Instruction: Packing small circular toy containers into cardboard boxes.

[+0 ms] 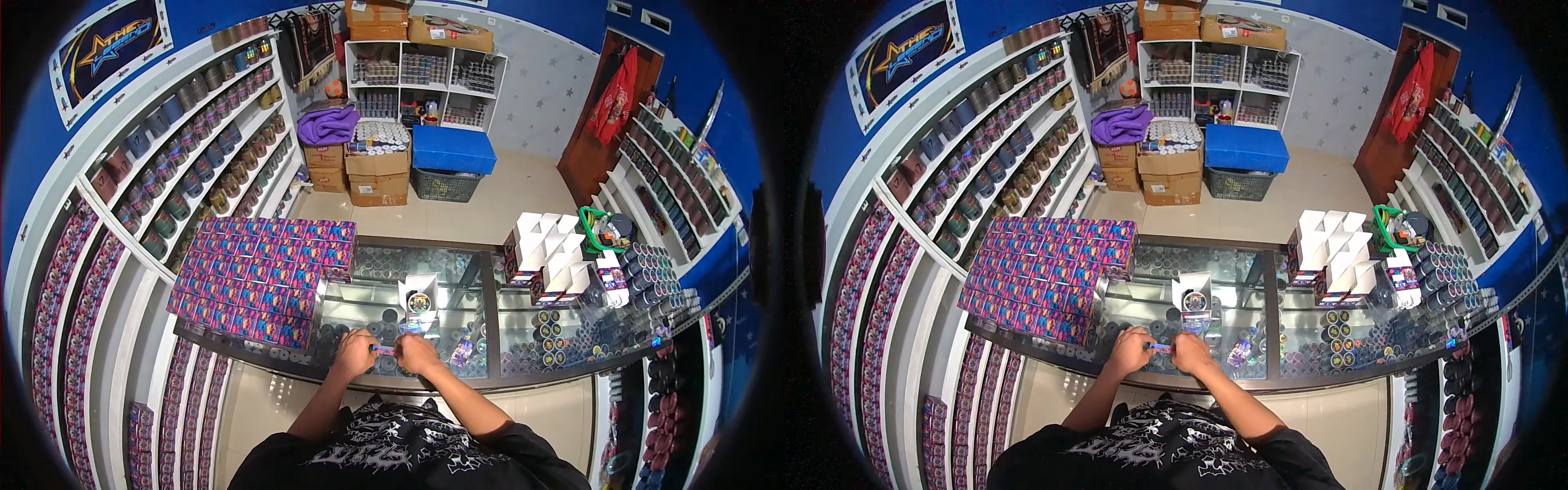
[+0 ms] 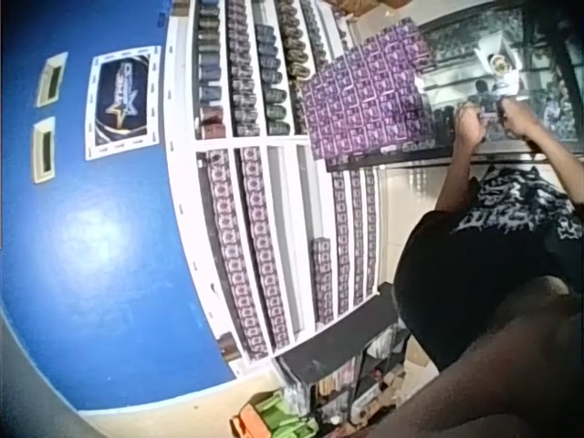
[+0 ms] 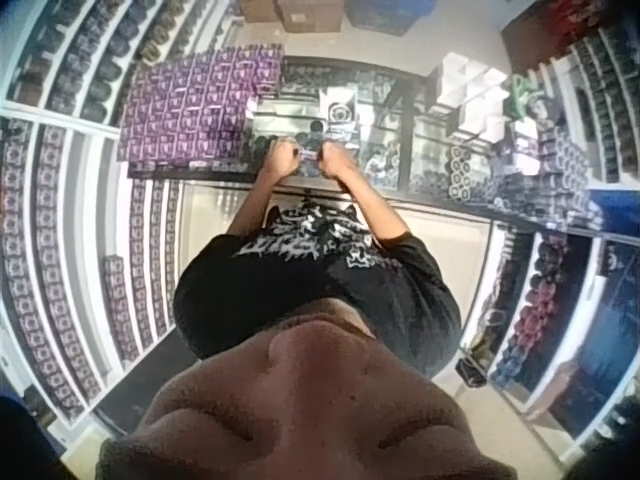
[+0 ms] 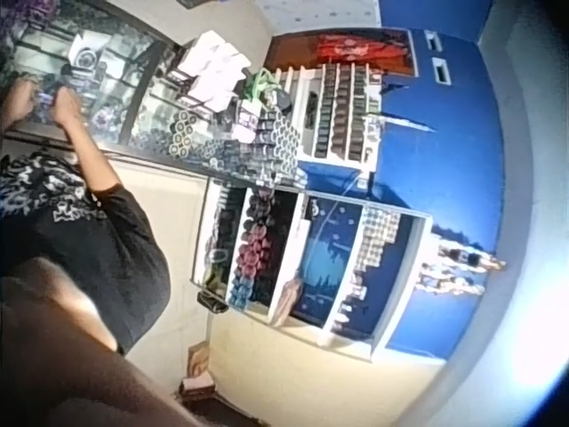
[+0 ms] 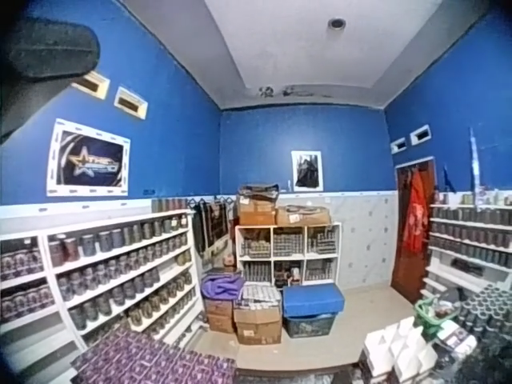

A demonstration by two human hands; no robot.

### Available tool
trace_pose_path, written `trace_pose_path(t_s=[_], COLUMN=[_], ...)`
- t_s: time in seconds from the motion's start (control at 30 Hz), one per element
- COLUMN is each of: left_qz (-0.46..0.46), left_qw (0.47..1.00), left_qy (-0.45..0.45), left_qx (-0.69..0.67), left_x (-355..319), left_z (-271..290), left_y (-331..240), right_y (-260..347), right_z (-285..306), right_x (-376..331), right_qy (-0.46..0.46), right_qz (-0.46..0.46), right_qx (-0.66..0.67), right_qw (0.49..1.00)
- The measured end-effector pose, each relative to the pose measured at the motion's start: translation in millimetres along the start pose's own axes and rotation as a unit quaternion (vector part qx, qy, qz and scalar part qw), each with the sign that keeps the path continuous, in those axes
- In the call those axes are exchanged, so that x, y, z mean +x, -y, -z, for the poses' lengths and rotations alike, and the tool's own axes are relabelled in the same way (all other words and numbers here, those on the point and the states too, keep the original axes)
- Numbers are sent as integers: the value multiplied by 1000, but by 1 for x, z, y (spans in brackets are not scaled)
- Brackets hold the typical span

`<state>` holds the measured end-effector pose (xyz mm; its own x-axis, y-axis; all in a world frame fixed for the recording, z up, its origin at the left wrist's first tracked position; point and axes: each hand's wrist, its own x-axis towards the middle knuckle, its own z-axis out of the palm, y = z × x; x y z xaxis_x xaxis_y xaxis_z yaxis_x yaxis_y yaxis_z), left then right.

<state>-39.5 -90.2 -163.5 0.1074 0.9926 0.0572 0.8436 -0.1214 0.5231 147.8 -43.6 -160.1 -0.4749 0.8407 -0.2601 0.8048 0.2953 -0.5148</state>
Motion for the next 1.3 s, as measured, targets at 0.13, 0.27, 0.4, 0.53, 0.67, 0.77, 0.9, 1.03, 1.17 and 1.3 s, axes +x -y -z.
trace_pose_path(t_s=[0.13,0.27,0.4,0.53,0.67,0.77,0.9,1.03,1.17,1.3], left_qz=[-2,1,8,12,14,27,73,40,7,-27], left_qw=[1000,1000,1000,1000,998,997,991,998,1000,999], left_qy=[-2,4,15,28,54,47,45,17,-9,-22], left_qx=[-4,-5,-5,-7,-31,-63,-105,-54,-16,7], left_x=[-4,-4,-1,1,5,4,-9,-10,-8,-8], left_z=[0,2,5,7,6,5,5,4,5,6], left_y=[-1,-3,-1,1,3,3,4,6,6,6], right_y=[4,13,16,23,18,11,15,9,9,15], right_z=[-6,-4,-5,-2,-8,-18,-14,-10,-16,-14], right_x=[-1,-5,-5,-5,-10,-8,-16,-24,-32,-40], right_qy=[-36,-56,-57,-28,-49,-119,-184,-188,-172,-186], right_qz=[20,47,46,27,63,89,-4,-55,-44,-16], right_qx=[-8,15,22,7,12,39,177,157,52,-25], right_qw=[999,997,997,999,997,988,967,968,983,982])
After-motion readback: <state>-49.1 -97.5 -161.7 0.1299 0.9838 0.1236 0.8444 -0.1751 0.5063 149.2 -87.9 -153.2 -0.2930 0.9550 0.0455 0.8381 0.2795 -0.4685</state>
